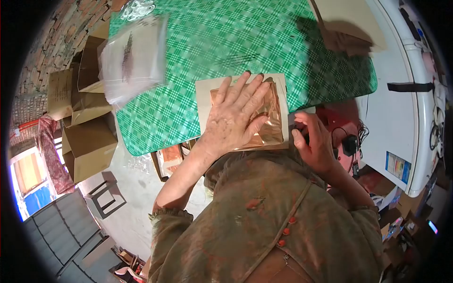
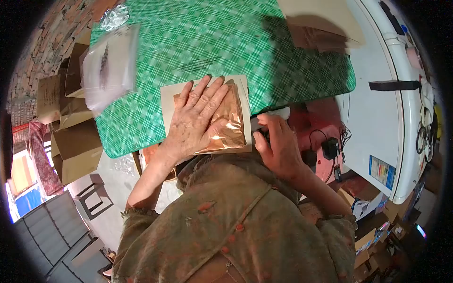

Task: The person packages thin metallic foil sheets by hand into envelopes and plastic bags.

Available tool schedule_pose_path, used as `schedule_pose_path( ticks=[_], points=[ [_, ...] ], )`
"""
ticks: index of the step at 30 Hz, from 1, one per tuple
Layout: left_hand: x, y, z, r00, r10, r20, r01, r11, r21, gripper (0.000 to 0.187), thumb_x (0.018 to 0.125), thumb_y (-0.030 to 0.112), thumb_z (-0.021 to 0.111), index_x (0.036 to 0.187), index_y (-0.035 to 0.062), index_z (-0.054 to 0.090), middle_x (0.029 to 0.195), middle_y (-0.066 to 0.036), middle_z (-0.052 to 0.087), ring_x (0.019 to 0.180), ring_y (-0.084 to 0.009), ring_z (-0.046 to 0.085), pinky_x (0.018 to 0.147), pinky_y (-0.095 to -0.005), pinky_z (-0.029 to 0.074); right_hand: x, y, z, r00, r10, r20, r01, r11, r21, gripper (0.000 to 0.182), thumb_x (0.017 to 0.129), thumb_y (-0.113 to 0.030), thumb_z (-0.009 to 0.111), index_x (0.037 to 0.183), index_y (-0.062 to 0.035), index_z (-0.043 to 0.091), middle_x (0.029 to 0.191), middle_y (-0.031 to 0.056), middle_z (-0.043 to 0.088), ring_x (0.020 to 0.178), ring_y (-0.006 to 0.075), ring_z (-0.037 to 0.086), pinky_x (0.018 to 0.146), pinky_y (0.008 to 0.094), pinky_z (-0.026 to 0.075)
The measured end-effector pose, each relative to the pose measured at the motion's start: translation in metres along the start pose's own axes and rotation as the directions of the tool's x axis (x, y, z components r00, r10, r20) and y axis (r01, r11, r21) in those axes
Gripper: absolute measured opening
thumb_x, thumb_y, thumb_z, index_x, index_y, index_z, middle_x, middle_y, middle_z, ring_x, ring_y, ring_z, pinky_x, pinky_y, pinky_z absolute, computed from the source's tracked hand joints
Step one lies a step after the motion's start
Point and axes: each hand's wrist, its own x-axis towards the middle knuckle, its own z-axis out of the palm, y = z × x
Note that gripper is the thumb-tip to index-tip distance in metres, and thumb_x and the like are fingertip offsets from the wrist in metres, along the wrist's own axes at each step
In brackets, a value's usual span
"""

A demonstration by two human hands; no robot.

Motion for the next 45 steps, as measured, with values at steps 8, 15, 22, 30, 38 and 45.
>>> schedule_pose_path(
  ticks=[8, 15, 22, 30, 38, 45],
  points=[
    [-0.008, 0.009, 0.0, 0.999, 0.031, -0.04, -0.037, 0.989, -0.14, 0.078, 0.103, 0.048, 0.065, 0.166, 0.0083, 0.043, 0.173, -0.013, 0.04, 0.162, -0.0379, 0.03, 0.132, -0.0594, 0.017, -0.002, 0.002, 0.03, 0.913, 0.368, 0.178, -0.391, 0.66, 0.642, 0.023, 0.11, -0.014, 0.06, 0.129, -0.0007, 0.06, 0.104, -0.0009, 0.062, 0.094, 0.0068, 0.054, 0.088, 0.0272, 0.047],
    [-0.02, 0.002, -0.023, 0.97, -0.112, -0.217, 0.004, 0.896, -0.443, 0.076, 0.101, 0.035, 0.072, 0.164, 0.0039, 0.043, 0.169, -0.024, 0.04, 0.159, -0.0403, 0.034, 0.13, -0.0553, 0.025, -0.002, 0.0, 0.021, 0.954, 0.246, 0.173, -0.301, 0.803, 0.515, 0.021, 0.111, -0.015, 0.053, 0.119, 0.0002, 0.066, 0.107, 0.0005, 0.064, 0.101, 0.0072, 0.055, 0.093, 0.0282, 0.046],
    [-0.118, -0.001, -0.04, 0.643, -0.758, -0.108, 0.377, 0.436, -0.817, 0.028, 0.113, 0.018, 0.059, 0.133, -0.0024, 0.065, 0.126, -0.011, 0.073, 0.11, -0.018, 0.068, 0.095, -0.0334, 0.056, -0.006, 0.005, 0.008, 0.931, 0.299, 0.209, -0.362, 0.833, 0.419, 0.021, 0.11, -0.008, 0.051, 0.124, 0.004, 0.062, 0.115, 0.0048, 0.063, 0.108, 0.0117, 0.058, 0.098, 0.0255, 0.045],
    [-0.127, 0.036, 0.005, 0.525, -0.827, 0.201, 0.289, -0.048, -0.956, 0.028, 0.113, 0.016, 0.062, 0.138, 0.0023, 0.059, 0.108, 0.002, 0.067, 0.09, -0.0045, 0.057, 0.078, -0.0218, 0.047, -0.004, 0.012, 0.006, 0.824, 0.45, 0.343, -0.556, 0.529, 0.642, 0.022, 0.111, -0.016, 0.057, 0.125, -0.0019, 0.066, 0.116, -0.0005, 0.067, 0.109, 0.0069, 0.059, 0.097, 0.025, 0.045],
    [-0.131, 0.053, 0.005, 0.515, -0.79, 0.333, 0.228, -0.248, -0.942, 0.042, 0.111, 0.015, 0.065, 0.151, 0.0032, 0.054, 0.113, 0.003, 0.073, 0.093, -0.0015, 0.057, 0.079, -0.0193, 0.043, -0.006, 0.003, 0.0, 0.828, 0.447, 0.34, -0.561, 0.645, 0.519, 0.013, 0.108, -0.015, 0.063, 0.11, -0.003, 0.068, 0.097, -0.0066, 0.06, 0.093, 0.0028, 0.052, 0.085, 0.0239, 0.044],
    [-0.139, 0.054, 0.02, 0.602, -0.657, 0.455, 0.289, -0.352, -0.89, 0.047, 0.107, 0.013, 0.069, 0.151, 0.0004, 0.059, 0.145, -0.009, 0.069, 0.135, -0.0176, 0.061, 0.117, -0.0357, 0.043, -0.003, -0.004, 0.0, 0.843, 0.43, 0.324, -0.538, 0.661, 0.523, 0.015, 0.109, -0.015, 0.059, 0.111, -0.002, 0.067, 0.098, -0.0059, 0.058, 0.093, 0.0035, 0.05, 0.086, 0.0254, 0.044]
  ],
)
